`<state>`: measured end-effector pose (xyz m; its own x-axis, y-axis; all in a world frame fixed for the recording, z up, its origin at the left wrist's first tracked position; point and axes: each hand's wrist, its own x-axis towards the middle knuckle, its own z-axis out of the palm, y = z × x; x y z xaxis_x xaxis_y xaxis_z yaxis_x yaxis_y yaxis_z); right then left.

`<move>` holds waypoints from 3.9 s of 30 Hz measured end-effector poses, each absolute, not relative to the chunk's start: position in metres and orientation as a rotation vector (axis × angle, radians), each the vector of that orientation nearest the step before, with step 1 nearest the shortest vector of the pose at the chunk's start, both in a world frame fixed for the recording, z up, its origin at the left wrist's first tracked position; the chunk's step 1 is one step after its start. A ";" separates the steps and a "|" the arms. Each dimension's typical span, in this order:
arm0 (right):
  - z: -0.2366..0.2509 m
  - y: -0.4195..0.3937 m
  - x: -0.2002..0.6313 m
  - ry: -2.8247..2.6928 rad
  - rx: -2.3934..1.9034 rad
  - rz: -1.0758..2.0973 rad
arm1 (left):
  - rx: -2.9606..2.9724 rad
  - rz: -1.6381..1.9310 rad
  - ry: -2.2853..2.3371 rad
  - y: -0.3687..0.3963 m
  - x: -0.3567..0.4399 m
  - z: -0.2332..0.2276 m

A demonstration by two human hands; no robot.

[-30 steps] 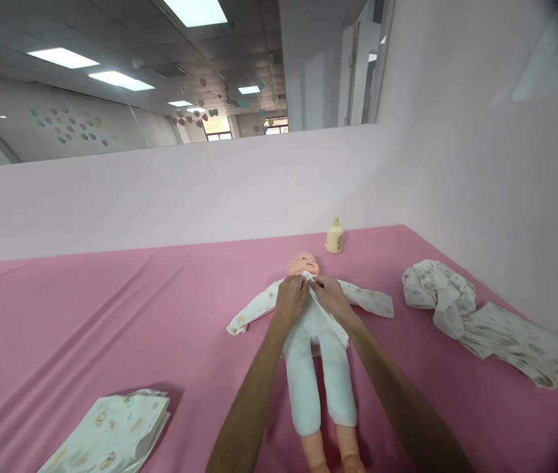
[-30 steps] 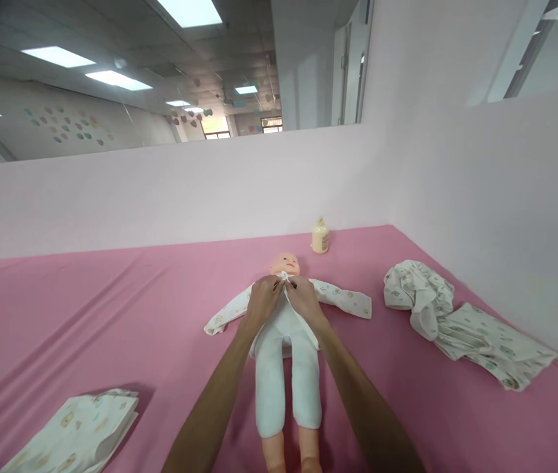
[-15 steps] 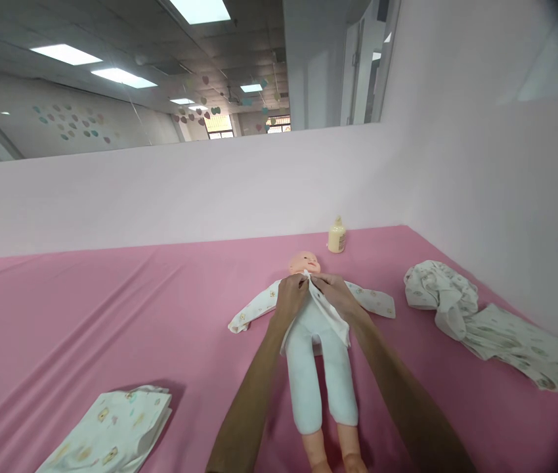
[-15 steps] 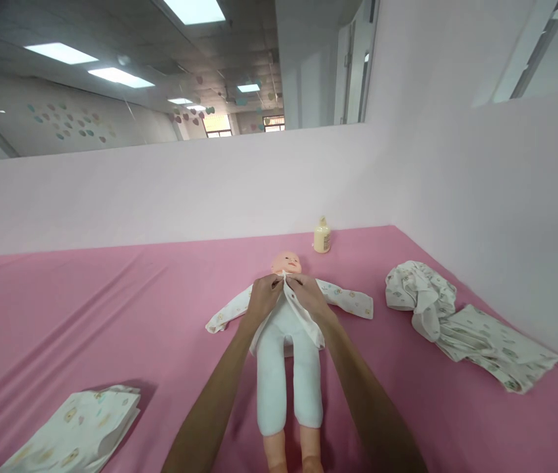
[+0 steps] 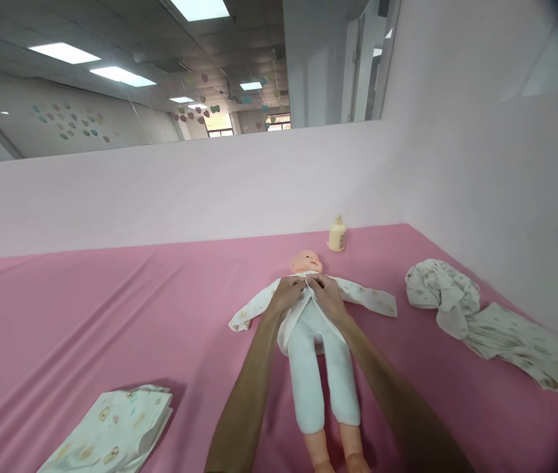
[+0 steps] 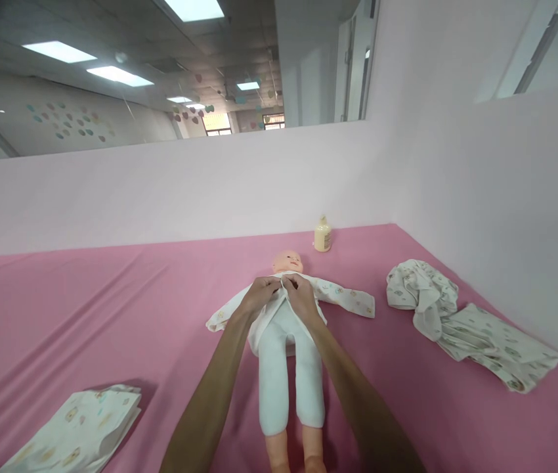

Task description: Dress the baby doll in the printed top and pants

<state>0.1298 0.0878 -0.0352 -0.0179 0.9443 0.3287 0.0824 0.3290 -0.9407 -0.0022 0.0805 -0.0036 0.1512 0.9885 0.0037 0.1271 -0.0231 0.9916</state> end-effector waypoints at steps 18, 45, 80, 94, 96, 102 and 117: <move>-0.028 0.087 0.141 -1.843 -0.945 0.689 | 1.481 1.056 1.332 0.088 -0.007 -0.014; 0.001 0.068 0.168 -1.948 -1.182 1.022 | 1.667 0.680 1.347 0.059 -0.037 0.028; 0.036 0.051 0.171 -1.692 -1.231 1.193 | 2.023 0.934 1.726 0.044 0.023 0.034; 0.043 0.043 0.171 -1.767 -1.222 1.190 | 2.136 0.947 1.852 0.050 0.024 0.023; 0.040 0.044 0.170 -1.843 -1.230 1.027 | 2.125 0.962 1.855 0.051 0.024 0.021; 0.032 0.047 0.159 -2.025 -1.228 0.482 | 2.076 1.058 1.807 0.054 0.021 0.017; 0.035 0.041 0.152 -2.106 -1.172 0.516 | 1.718 1.261 1.637 0.062 0.013 0.017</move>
